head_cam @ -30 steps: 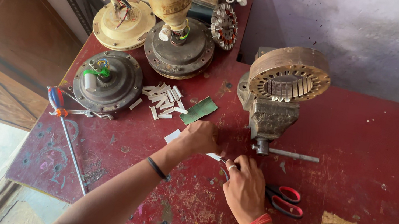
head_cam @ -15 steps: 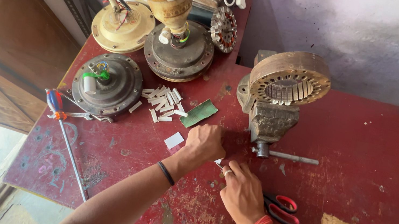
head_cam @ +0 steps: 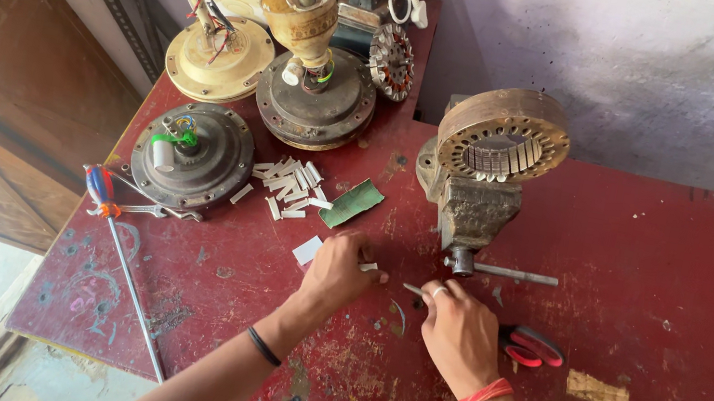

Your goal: The person cuts small white rectangular pieces from a larger sheet using scissors and places them into the slots of a motor stator held in a bench vise. The person repeatedly cuts and inserts the pieces into the stator slots.

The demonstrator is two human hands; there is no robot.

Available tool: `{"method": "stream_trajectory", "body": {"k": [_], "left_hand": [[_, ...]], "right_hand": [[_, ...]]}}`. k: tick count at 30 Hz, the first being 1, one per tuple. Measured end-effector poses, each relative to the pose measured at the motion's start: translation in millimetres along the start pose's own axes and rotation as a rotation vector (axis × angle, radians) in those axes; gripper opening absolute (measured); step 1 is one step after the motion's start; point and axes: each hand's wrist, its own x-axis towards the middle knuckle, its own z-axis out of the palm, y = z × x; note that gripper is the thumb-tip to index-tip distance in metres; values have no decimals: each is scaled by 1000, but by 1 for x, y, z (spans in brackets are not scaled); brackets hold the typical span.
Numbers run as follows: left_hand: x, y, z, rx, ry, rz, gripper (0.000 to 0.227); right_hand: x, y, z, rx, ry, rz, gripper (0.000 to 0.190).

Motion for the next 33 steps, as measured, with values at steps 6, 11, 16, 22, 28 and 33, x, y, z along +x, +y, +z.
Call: {"method": "stream_trajectory", "body": {"k": [6, 11, 16, 22, 28, 33], "left_hand": [[-3, 4, -1, -25, -137, 293, 14], [-9, 4, -8, 91, -133, 162, 19], [-14, 9, -12, 124, -222, 299, 23], [-23, 20, -19, 70, -76, 232, 47], [-22, 26, -13, 125, -37, 148, 97], [-6, 32, -6, 242, -96, 54, 123]], "right_hand": [[6, -10, 0, 32, 100, -80, 13], [13, -9, 3, 66, 101, -72, 13], [14, -7, 5, 134, 147, -80, 14], [7, -10, 3, 146, 162, -100, 13], [5, -10, 7, 91, 152, -135, 12], [5, -10, 10, 49, 160, -149, 13]]}}
